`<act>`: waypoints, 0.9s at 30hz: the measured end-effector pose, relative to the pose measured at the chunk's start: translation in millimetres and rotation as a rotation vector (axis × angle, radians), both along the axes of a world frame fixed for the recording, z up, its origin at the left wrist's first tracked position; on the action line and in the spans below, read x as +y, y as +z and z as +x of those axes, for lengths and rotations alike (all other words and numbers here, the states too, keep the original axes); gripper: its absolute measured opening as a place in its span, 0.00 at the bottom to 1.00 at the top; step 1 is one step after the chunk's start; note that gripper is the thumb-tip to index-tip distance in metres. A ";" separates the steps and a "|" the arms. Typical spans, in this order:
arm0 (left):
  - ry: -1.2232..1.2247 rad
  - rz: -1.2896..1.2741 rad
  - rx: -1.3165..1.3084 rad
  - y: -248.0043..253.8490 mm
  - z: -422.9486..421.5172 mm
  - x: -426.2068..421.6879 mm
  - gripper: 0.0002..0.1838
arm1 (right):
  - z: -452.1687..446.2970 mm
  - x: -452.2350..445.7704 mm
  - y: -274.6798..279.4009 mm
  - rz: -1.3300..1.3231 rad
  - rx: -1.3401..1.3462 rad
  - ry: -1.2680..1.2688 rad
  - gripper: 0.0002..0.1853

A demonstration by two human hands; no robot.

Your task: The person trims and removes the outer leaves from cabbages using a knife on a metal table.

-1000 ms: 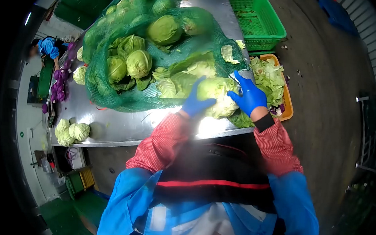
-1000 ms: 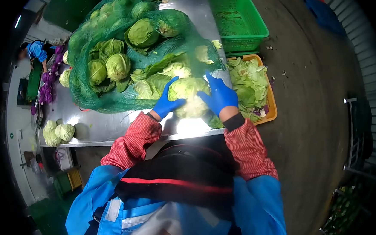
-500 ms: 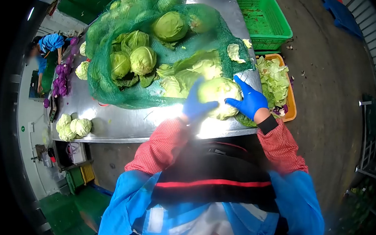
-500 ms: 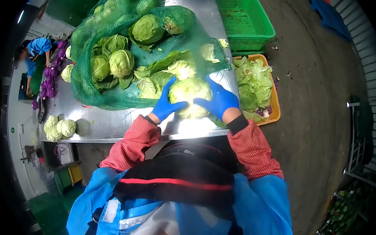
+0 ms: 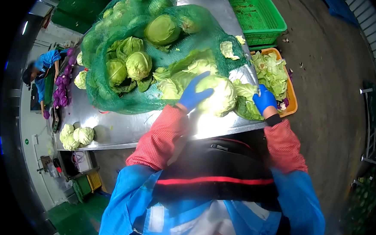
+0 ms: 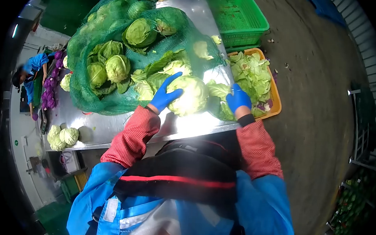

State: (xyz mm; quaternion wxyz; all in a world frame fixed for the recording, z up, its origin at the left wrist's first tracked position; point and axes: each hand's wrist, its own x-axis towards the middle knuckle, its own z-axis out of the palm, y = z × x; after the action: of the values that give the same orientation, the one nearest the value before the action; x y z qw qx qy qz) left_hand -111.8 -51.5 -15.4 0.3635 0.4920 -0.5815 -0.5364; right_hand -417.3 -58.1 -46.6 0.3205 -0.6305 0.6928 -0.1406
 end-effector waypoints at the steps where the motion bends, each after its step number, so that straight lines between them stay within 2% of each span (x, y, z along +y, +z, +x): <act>1: 0.061 0.064 0.115 -4.3 1.4 5.8 0.39 | -9.5 -6.5 -21.4 0.058 -0.059 -0.084 0.18; 3: 0.187 0.191 0.346 -11.0 1.7 20.8 0.39 | -8.3 -18.0 -20.7 0.029 0.006 -0.198 0.19; 4: 0.378 0.296 0.463 -16.5 -8.3 31.3 0.40 | -6.1 -20.8 -17.2 -0.107 0.027 -0.192 0.21; 5: 0.622 0.443 0.608 20.2 -38.6 44.2 0.39 | -0.4 -23.6 -8.3 -0.244 0.045 -0.188 0.24; 6: 0.653 0.511 0.646 23.0 -45.3 47.4 0.40 | 8.3 -25.7 -2.2 -0.429 0.133 -0.175 0.33; 7: 0.686 0.584 0.685 25.3 -48.3 50.9 0.41 | 18.7 -23.0 18.1 -0.378 0.080 -0.109 0.35; 9: 0.565 0.772 0.431 45.2 -53.1 58.9 0.46 | 40.5 -8.0 64.2 -0.269 -0.021 0.019 0.40; 11: 0.479 0.505 0.142 36.5 -47.7 55.0 0.57 | 59.5 4.0 67.2 -0.080 -0.155 0.117 0.40; 13: 0.485 -0.255 -0.257 18.5 -51.8 52.5 0.61 | 64.5 6.8 67.7 0.018 -0.191 0.183 0.41; 14: 0.438 -0.250 -0.280 12.3 -38.7 40.8 0.61 | 64.1 3.9 68.1 0.018 -0.160 0.202 0.41; 17: 0.180 -0.510 -0.515 27.7 -14.7 2.6 0.56 | 66.1 10.7 67.5 -0.007 -0.112 0.239 0.41; 18: 0.045 -0.367 -0.467 25.9 -12.2 -7.0 0.52 | 66.2 8.7 69.3 0.000 -0.107 0.237 0.40; 21: -0.049 -0.327 -0.484 33.2 -15.1 -11.9 0.51 | 68.1 3.8 87.6 -0.020 -0.072 0.211 0.38; 23: -0.028 -0.428 -0.544 31.9 -23.7 -4.7 0.50 | 70.8 5.7 100.3 -0.026 -0.042 0.198 0.35; 24: -0.014 -0.459 -0.561 30.9 -27.6 -2.0 0.50 | 72.2 5.6 94.6 -0.094 -0.023 0.212 0.29; 27: 0.022 -0.444 -0.550 34.0 -29.4 8.8 0.50 | 59.9 0.8 80.4 -0.121 0.069 0.163 0.24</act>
State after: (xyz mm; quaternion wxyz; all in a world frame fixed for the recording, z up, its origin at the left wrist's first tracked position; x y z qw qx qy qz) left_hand -141.2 -42.6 18.6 0.2972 0.5330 -0.7549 -0.2404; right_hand -357.4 -57.3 33.9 0.2680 -0.7074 0.6402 -0.1339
